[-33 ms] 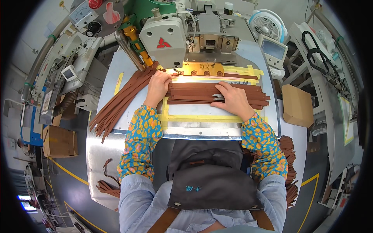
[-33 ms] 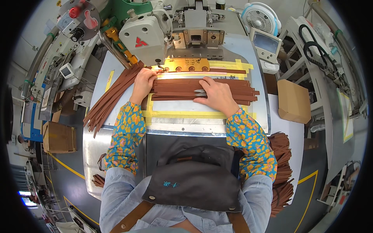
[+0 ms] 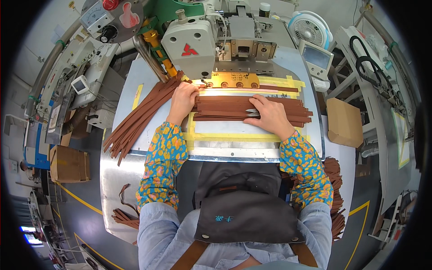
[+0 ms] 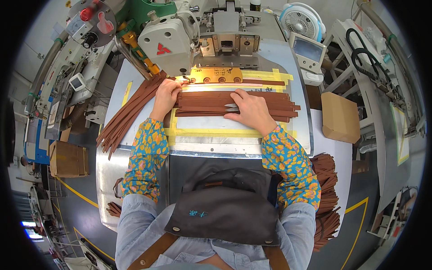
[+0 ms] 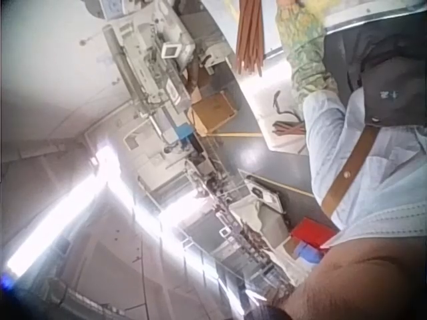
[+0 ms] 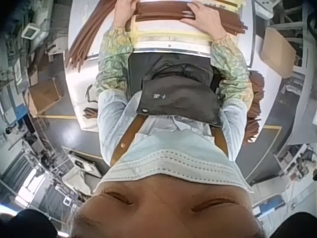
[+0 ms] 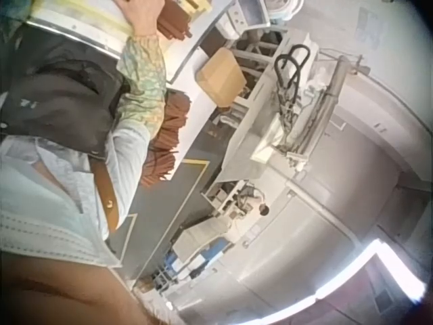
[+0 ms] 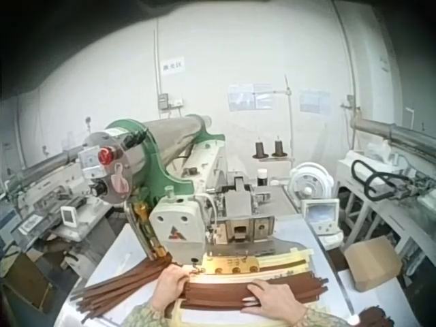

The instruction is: Aligning and positioning leather strips into a yellow template jig on a workbench.

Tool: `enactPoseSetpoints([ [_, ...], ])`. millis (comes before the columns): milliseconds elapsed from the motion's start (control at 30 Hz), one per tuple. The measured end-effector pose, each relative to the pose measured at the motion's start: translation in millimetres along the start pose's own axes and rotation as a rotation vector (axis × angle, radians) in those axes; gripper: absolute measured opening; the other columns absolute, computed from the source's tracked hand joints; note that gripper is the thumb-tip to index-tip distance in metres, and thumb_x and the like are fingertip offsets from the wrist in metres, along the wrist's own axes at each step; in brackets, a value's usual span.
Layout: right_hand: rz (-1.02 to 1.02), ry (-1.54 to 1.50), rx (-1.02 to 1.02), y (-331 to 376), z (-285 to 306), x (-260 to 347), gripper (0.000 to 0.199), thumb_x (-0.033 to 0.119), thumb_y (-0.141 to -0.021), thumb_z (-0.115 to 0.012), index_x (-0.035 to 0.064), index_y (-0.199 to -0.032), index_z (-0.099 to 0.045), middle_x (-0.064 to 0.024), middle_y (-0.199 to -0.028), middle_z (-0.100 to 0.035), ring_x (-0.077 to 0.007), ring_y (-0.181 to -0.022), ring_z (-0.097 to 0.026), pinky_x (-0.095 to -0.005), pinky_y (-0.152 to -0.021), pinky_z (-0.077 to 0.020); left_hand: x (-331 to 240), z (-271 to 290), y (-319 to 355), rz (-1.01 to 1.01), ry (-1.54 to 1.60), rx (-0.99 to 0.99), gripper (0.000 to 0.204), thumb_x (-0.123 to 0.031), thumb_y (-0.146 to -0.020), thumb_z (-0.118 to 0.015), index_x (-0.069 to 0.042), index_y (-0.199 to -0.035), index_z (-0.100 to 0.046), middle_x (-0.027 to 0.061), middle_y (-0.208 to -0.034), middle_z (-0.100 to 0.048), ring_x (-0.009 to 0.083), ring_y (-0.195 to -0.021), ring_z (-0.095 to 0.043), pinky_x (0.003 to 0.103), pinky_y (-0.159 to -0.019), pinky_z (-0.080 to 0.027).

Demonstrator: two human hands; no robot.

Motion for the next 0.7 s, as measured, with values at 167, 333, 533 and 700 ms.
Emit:
enactPoseSetpoints([
  [167, 0.015, 0.005, -0.013, 1.5, -1.0, -0.7, 0.065, 0.051, -0.07, -0.078, 0.0058, -0.115, -0.064, -0.0084, -0.122, -0.062, -0.0266, -0.084, -0.069, -0.0377, -0.068, -0.056, -0.8, -0.4, 0.0, -0.006, 0.017, -0.002, 0.006, -0.004, -0.078, -0.066, -0.005, -0.076, -0.06, 0.0041, -0.084, -0.067, 0.0264, -0.088, -0.059, 0.039, -0.077, -0.049],
  [333, 0.015, 0.005, 0.009, 1.4, -1.9, -0.4, 0.066, 0.052, -0.071, -0.078, 0.0053, -0.116, -0.064, -0.0087, -0.122, -0.062, -0.0255, -0.085, -0.069, -0.0373, -0.067, -0.0559, -2.6, 1.8, 0.7, 0.0, 0.02, 0.006, 0.006, -0.004, -0.078, -0.066, -0.005, -0.077, -0.06, 0.0048, -0.085, -0.067, 0.0264, -0.088, -0.059, 0.039, -0.078, -0.049],
  [533, 0.007, 0.007, 0.009, 1.2, -2.1, -0.9, 0.067, 0.053, -0.071, -0.078, 0.0054, -0.116, -0.064, -0.0087, -0.123, -0.062, -0.0256, -0.085, -0.069, -0.0372, -0.067, -0.0558, -3.1, 1.4, -0.8, -0.002, 0.029, 0.009, 0.006, -0.004, -0.078, -0.066, -0.005, -0.077, -0.06, 0.0045, -0.086, -0.068, 0.0265, -0.089, -0.059, 0.039, -0.078, -0.049],
  [700, 0.002, 0.012, 0.015, 1.1, -1.4, -0.7, 0.067, 0.053, -0.071, -0.077, 0.0054, -0.116, -0.063, -0.0091, -0.123, -0.061, -0.0255, -0.086, -0.069, -0.0371, -0.068, -0.0558, 0.4, 0.1, 0.1, -0.014, 0.016, 0.012, 0.006, -0.004, -0.078, -0.066, -0.005, -0.077, -0.059, 0.0037, -0.087, -0.068, 0.0262, -0.09, -0.059, 0.039, -0.077, -0.048],
])
Point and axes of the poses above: each hand's wrist, its own y-axis away from the middle knuckle, its own z-axis out of the back of the hand, x = y × z, the point moved 3 cm from there along -y, towards the middle knuckle
